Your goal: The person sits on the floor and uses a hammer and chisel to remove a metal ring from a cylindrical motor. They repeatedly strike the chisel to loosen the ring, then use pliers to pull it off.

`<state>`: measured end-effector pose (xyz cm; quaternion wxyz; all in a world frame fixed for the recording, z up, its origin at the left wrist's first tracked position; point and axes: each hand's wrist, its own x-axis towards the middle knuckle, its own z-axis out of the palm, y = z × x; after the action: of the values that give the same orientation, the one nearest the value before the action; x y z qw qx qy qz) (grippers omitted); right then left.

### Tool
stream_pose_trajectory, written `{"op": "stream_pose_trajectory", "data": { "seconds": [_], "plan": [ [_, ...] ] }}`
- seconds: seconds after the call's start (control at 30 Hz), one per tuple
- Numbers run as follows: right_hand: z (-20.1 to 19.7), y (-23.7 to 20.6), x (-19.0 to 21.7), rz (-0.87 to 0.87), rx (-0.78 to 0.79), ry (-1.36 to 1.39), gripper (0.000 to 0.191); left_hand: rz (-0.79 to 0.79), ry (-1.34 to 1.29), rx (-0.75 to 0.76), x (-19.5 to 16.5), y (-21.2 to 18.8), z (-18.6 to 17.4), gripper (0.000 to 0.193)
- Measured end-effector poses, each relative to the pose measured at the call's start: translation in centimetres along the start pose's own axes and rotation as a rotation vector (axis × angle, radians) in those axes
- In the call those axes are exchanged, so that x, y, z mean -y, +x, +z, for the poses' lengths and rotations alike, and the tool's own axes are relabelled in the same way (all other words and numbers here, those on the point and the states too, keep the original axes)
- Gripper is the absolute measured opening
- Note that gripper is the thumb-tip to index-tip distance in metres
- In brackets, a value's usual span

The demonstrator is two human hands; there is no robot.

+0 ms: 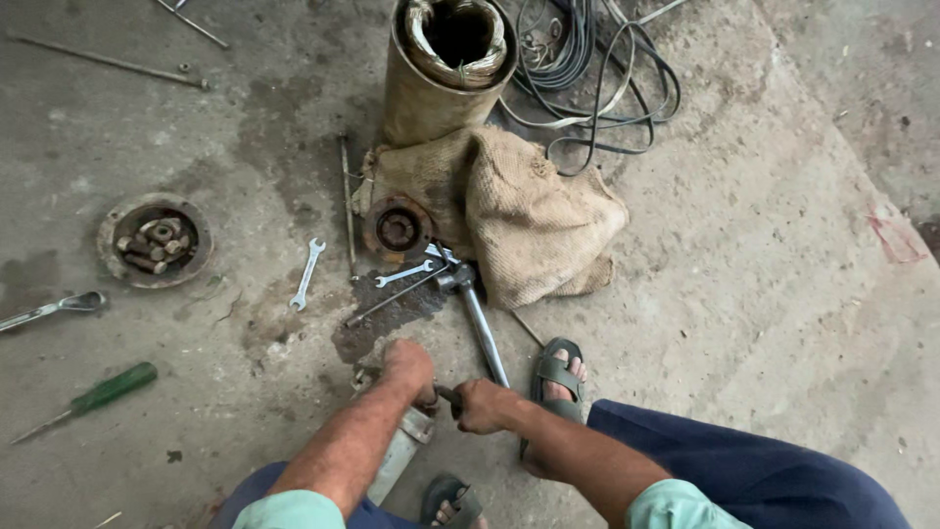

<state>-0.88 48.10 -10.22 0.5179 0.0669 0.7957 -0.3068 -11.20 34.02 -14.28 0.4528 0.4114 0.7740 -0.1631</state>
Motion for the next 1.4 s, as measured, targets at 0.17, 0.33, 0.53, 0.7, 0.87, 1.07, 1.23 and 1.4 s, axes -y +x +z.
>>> {"op": "stream_pose_trajectory", "data": {
  "seconds": [0.17, 0.33, 0.53, 0.7, 0.87, 1.07, 1.23, 1.4],
  "plan": [
    [4.2, 1.9, -3.9, -0.519, -0.324, 0.151, 0.039, 0.094, -0.234, 0.031, 2.4, -1.7, -1.0, 0.062],
    [5.5, 1.9, -4.1, -0.436, -0.337, 0.135, 0.032, 0.089, -0.312, 0.164, 2.3, -1.6, -1.4, 0.062],
    [1.5, 1.0, -0.2, 0.001, -0.045, -0.085, 0.035, -0.1, -0.043, 0.035, -0.4, -0.1, 0.3, 0.063],
    [2.2, 1.5, -0.9, -0.213, -0.147, -0.048, 0.027, 0.055, -0.071, -0.004, 1.8, -0.1, 0.8, 0.063],
    [4.5, 1.6, -3.0, -0.543, -0.343, 0.254, 0.033, 0.179, -0.313, 0.143, 3.2, -0.4, 0.0, 0.068],
    [2.4, 0.5, -0.6, -0.161, -0.121, 0.093, 0.035, -0.06, -0.137, 0.083, 0.6, -0.1, -0.1, 0.067],
    [0.4, 1.4, -0.2, -0.005, 0.027, -0.182, 0.037, -0.078, -0.096, 0.023, 0.6, 0.3, 0.0, 0.066],
    [4.3, 2.6, -3.9, -0.348, -0.276, 0.048, 0.036, 0.116, -0.298, 0.099, 2.8, -0.3, -0.1, 0.066]
  ]
}}
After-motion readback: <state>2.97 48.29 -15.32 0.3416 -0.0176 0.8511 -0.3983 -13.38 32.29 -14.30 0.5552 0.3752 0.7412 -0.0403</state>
